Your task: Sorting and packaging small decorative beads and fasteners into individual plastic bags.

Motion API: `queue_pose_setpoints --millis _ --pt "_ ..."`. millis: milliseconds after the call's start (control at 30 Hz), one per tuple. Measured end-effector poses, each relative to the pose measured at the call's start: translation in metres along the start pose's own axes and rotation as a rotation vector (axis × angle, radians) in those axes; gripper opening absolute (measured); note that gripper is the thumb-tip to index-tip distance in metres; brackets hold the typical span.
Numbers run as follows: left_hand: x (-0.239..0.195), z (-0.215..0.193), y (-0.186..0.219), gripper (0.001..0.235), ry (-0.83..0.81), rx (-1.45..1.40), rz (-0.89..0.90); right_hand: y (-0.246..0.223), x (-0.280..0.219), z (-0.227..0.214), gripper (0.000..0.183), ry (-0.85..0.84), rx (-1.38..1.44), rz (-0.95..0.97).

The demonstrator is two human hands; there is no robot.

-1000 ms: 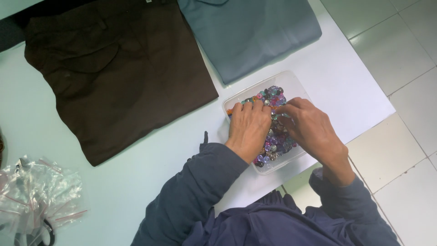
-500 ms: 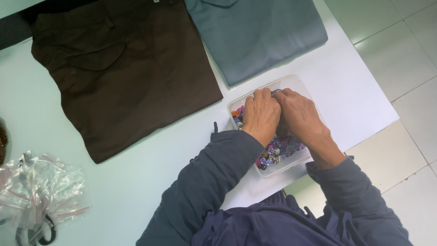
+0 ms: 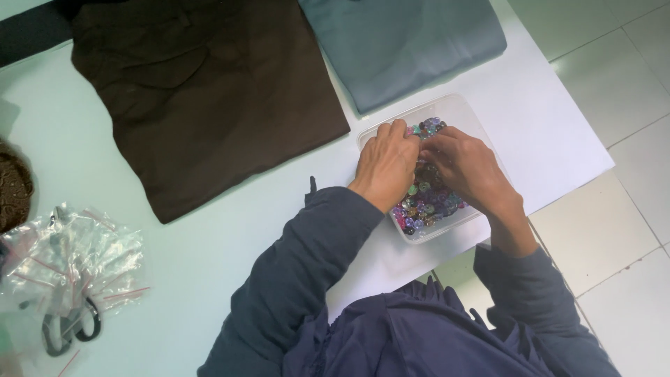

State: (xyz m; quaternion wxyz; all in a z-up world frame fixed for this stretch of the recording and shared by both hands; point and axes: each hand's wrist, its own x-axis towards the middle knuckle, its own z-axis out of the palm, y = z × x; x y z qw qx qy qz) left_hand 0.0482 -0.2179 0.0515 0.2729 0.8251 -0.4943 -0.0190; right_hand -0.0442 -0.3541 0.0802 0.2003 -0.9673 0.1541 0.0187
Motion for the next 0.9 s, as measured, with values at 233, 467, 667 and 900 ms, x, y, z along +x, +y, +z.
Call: queue_pose_setpoints --millis 233,467,667,900 --pt "-0.082 -0.085 -0.002 0.02 -0.029 -0.277 -0.052 -0.046 -0.048 0.015 0.02 0.136 0.219 -0.217" --pt "-0.168 -0.103 -0.042 0.021 0.065 -0.42 -0.218 -0.106 -0.061 0.072 0.012 0.176 0.327 -0.386" --pt "-0.201 -0.062 -0.07 0.036 0.034 -0.27 -0.429 -0.109 -0.05 0.138 0.011 0.245 0.22 -0.364" --pt "-0.198 -0.037 -0.075 0.039 -0.016 -0.143 -0.394 -0.113 -0.053 0.152 0.01 0.297 0.119 -0.33"
